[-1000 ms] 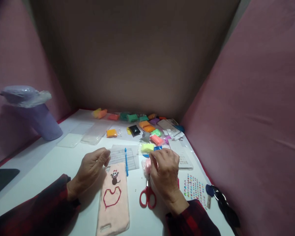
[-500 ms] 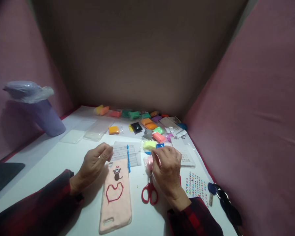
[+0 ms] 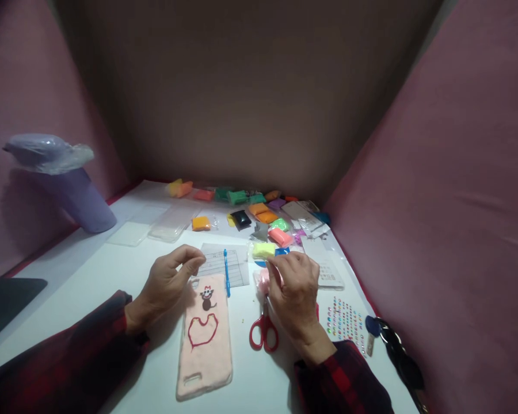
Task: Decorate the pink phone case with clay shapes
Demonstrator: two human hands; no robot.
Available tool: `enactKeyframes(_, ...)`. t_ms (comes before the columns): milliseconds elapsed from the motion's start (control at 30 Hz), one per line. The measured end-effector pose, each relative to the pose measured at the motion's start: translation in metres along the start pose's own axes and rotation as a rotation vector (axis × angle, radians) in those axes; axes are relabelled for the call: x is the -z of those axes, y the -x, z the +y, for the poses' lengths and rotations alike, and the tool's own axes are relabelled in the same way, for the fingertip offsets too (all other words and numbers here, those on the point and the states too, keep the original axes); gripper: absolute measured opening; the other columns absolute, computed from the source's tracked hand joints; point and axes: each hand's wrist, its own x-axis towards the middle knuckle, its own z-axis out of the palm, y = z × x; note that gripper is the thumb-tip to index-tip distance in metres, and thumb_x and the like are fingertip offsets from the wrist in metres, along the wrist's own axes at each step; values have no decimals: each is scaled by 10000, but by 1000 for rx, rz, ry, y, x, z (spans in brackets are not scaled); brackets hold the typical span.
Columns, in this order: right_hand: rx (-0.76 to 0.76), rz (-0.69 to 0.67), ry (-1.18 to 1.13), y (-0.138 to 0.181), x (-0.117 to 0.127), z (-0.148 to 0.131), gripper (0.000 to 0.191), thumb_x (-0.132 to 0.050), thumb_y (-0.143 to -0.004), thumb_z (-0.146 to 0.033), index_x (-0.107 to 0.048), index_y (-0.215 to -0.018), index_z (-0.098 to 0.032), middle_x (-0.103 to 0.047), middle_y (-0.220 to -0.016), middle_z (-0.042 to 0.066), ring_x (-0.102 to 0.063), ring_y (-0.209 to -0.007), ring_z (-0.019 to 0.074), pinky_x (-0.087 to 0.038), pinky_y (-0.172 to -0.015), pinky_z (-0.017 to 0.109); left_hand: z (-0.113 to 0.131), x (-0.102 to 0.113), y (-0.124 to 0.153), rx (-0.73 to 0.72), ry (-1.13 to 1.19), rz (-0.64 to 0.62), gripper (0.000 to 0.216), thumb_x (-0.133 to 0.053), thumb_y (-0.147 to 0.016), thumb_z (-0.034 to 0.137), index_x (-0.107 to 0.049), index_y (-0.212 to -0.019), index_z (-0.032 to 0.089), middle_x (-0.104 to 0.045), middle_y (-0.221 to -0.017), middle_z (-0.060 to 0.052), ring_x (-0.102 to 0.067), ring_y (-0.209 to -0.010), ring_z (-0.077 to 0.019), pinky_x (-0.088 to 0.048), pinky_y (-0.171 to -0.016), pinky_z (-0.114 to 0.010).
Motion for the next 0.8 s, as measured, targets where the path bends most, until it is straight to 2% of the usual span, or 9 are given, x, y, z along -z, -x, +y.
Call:
enactKeyframes(133,0,-11,-9,0,1,0,103,-565,-895,-178,-659,-875,-215,-678,-849,44,-550,-908,261,-345,-820,411,-1,-1,0,13,9,18,178,-638,-797,257,-539,-661,197,-535,-572,48,-476,-526,-113,-409,-503,-230)
enactKeyframes(633,14,-17,-28,-1,1,-2,99,-566,-885,-152,-648,-869,-206,-653,-811,38,-550,-873,249,-349,-793,395,2,2,2,-39,-13,-61,380,-448,-929,333,-494,-579,192,-479,-511,42,-459,-469,-107,-374,-493,-234)
enactKeyframes(800,11,-26,-43,0,1,-1,112,-557,-880,-138,-643,-876,-209,-645,-817,35,-545,-879,245,-344,-799,396,3,4,1,-39,-13,-55,384,-465,-918,343,-484,-564,196,-479,-504,41,-455,-466,-109,-383,-489,-236)
